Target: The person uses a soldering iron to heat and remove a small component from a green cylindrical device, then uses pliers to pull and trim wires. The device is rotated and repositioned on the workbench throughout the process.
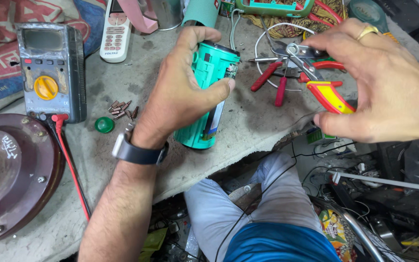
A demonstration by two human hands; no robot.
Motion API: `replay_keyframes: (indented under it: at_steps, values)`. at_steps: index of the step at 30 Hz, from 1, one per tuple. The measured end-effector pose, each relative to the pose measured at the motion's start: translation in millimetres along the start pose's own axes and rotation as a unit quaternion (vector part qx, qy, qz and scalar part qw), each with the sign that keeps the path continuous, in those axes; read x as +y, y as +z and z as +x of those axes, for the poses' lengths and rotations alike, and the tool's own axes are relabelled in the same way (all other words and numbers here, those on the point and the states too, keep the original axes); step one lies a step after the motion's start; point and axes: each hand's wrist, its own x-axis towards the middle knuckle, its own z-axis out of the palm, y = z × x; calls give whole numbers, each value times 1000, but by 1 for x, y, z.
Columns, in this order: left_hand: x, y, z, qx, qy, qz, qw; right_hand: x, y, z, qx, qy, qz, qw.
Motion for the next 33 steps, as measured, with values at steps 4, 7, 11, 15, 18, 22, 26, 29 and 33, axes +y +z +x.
replay_keyframes:
  at_steps: [4, 7, 11, 15, 18, 22, 26, 29, 33]
  values:
    - [-14, -4, 9, -68, 32, -93, 993, -1, 9, -15, 36, -35, -141, 989]
    - [-22, -10, 17, -193, -50, -108, 974, 0, 10, -18, 43, -66, -174, 981]
    - [-32, -16, 24, -288, -81, -110, 948, 1, 10, -21, 25, -82, -140, 986]
    - [-41, -14, 30, -334, -90, -64, 936, 1, 20, -25, 13, -105, -149, 983]
    - [-41, -8, 35, -355, -119, -22, 927, 3, 24, -26, -2, -98, -210, 973]
    - [-36, -3, 34, -358, -148, -28, 921, 3, 27, -26, -19, -104, -272, 957]
    - [-31, -3, 35, -365, -144, 23, 919, 0, 29, -20, -13, -133, -299, 945]
    - [-28, -2, 35, -363, -140, 28, 921, -4, 30, -15, -7, -153, -307, 939]
    - [-26, -1, 34, -361, -136, 38, 922, -8, 31, -7, 1, -176, -288, 941]
